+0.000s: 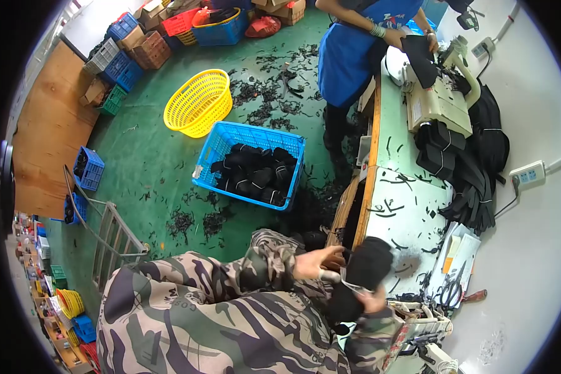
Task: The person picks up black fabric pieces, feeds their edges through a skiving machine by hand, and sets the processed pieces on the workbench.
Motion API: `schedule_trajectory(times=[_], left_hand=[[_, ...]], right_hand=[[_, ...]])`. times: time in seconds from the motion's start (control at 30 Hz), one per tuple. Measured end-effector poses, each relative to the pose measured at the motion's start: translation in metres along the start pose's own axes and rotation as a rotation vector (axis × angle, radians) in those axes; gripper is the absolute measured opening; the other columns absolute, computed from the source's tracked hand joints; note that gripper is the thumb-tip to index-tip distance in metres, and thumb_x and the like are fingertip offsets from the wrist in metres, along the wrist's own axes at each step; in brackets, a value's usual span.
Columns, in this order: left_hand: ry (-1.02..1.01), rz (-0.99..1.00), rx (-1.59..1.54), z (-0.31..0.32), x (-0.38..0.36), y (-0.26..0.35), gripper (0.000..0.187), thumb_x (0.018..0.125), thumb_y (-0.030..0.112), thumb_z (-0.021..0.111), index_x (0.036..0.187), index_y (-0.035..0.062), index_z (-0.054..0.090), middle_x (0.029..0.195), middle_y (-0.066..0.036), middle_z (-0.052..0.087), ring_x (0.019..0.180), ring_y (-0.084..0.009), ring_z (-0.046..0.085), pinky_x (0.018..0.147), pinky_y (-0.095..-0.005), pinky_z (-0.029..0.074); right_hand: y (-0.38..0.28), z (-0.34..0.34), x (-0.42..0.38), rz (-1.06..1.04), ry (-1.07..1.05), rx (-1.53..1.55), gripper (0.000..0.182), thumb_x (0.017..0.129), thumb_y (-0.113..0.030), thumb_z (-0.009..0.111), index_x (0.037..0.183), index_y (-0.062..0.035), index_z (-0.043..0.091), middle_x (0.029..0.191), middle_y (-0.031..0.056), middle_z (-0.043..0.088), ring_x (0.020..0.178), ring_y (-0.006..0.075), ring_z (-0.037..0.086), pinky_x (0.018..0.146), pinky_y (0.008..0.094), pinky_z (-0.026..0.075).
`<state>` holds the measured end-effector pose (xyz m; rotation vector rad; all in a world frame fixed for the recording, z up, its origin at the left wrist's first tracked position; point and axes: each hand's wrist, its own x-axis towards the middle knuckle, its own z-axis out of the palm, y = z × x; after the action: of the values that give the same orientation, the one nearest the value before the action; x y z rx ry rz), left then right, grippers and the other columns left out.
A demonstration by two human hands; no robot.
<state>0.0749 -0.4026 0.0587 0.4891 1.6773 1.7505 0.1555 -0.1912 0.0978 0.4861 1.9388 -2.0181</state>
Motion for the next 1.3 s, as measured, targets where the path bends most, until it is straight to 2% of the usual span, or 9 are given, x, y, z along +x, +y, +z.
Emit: schedule_trajectory(times=[0.1, 0.2, 0.37, 0.47, 0.57, 0.73, 0.83, 1.0, 1.3], left_hand=[[0.008, -0.062, -0.398, -0.014, 0.002, 0.025, 0.075, 0.064, 0.01, 0.077, 0.126, 0.0007, 0.035, 0.113, -0.011, 0.052, 0.105, -0.0174, 0.049, 0.092, -0.0322, 0.04], [0.333, -0.068, 0.02, -0.059, -0.008, 0.006, 0.065, 0.065, 0.005, 0.074, 0.121, 0.0017, 0.042, 0.112, -0.01, 0.055, 0.103, -0.0178, 0.051, 0.091, -0.0333, 0.041], [0.732, 0.216, -0.252, -0.259, -0.017, -0.079, 0.029, 0.085, 0.017, 0.055, 0.106, -0.0022, 0.049, 0.087, -0.012, 0.058, 0.079, -0.0214, 0.059, 0.066, -0.0311, 0.05], [1.215, -0.363, 0.073, -0.315, -0.042, -0.076, 0.061, 0.08, 0.04, 0.059, 0.118, -0.0021, 0.038, 0.111, -0.022, 0.053, 0.096, -0.0354, 0.056, 0.073, -0.0425, 0.049], [0.629, -0.55, -0.302, -0.266, -0.004, -0.038, 0.049, 0.088, 0.034, 0.048, 0.124, 0.003, 0.036, 0.101, -0.02, 0.06, 0.078, -0.0396, 0.063, 0.062, -0.0473, 0.051], [0.431, -0.402, 0.175, -0.098, 0.159, 0.013, 0.034, 0.089, 0.028, 0.048, 0.114, 0.0054, 0.048, 0.084, -0.015, 0.064, 0.055, -0.0283, 0.064, 0.043, -0.0334, 0.049], [0.295, -0.199, 0.303, -0.002, 0.243, 0.047, 0.035, 0.085, 0.027, 0.053, 0.112, 0.005, 0.051, 0.081, -0.014, 0.064, 0.053, -0.0242, 0.063, 0.048, -0.0333, 0.05], [0.101, 0.069, 0.878, 0.088, 0.355, 0.059, 0.047, 0.078, 0.034, 0.061, 0.113, 0.0062, 0.048, 0.106, -0.015, 0.059, 0.102, -0.0317, 0.054, 0.084, -0.0393, 0.043], [0.066, 0.063, 1.636, 0.07, 0.494, 0.086, 0.041, 0.075, 0.029, 0.064, 0.11, 0.0101, 0.054, 0.107, -0.006, 0.052, 0.105, -0.022, 0.047, 0.084, -0.0372, 0.037]], right_hand=[[-0.02, 0.056, 0.006, -0.215, -0.219, -0.001, 0.086, 0.06, -0.019, 0.073, 0.131, 0.0001, 0.029, 0.123, 0.0124, 0.042, 0.112, 0.0239, 0.043, 0.094, 0.0357, 0.035], [-0.031, 0.049, -0.008, -0.102, 0.042, -0.438, 0.097, 0.062, -0.027, 0.075, 0.136, -0.0003, 0.017, 0.135, 0.0206, 0.031, 0.123, 0.0339, 0.036, 0.095, 0.0477, 0.032], [-0.001, 0.009, -0.028, 0.022, -0.039, 0.093, 0.061, 0.077, -0.006, 0.065, 0.128, 0.0046, 0.032, 0.113, 0.0204, 0.053, 0.103, 0.0224, 0.053, 0.086, 0.032, 0.044], [0.012, 0.005, -0.038, 0.013, -0.033, 0.121, 0.056, 0.076, -0.005, 0.065, 0.124, 0.0065, 0.037, 0.11, 0.0202, 0.054, 0.1, 0.0223, 0.055, 0.086, 0.0318, 0.045], [0.007, 0.014, -0.04, 0.016, -0.041, 0.172, 0.056, 0.077, -0.006, 0.065, 0.124, 0.0066, 0.038, 0.109, 0.0204, 0.055, 0.1, 0.0226, 0.055, 0.085, 0.0318, 0.046], [-0.055, 0.055, -0.023, -0.267, -0.203, -0.313, 0.039, 0.076, -0.021, 0.067, 0.109, -0.0009, 0.057, 0.095, 0.0103, 0.064, 0.089, 0.0154, 0.061, 0.079, 0.0273, 0.048], [-0.098, 0.088, 0.001, -0.424, -0.257, -0.358, 0.042, 0.081, -0.034, 0.059, 0.109, -0.003, 0.056, 0.096, 0.0162, 0.062, 0.087, 0.0291, 0.061, 0.077, 0.0324, 0.048], [-0.154, 0.067, 0.018, -0.373, 0.099, -0.206, 0.033, 0.086, -0.032, 0.052, 0.1, -0.003, 0.055, 0.075, 0.0186, 0.059, 0.068, 0.0308, 0.06, 0.057, 0.0352, 0.044], [-0.197, 0.022, 0.05, -0.656, 0.138, -0.189, 0.027, 0.085, -0.01, 0.051, 0.111, -0.005, 0.054, 0.084, 0.014, 0.062, 0.073, 0.0282, 0.061, 0.062, 0.0312, 0.048]])
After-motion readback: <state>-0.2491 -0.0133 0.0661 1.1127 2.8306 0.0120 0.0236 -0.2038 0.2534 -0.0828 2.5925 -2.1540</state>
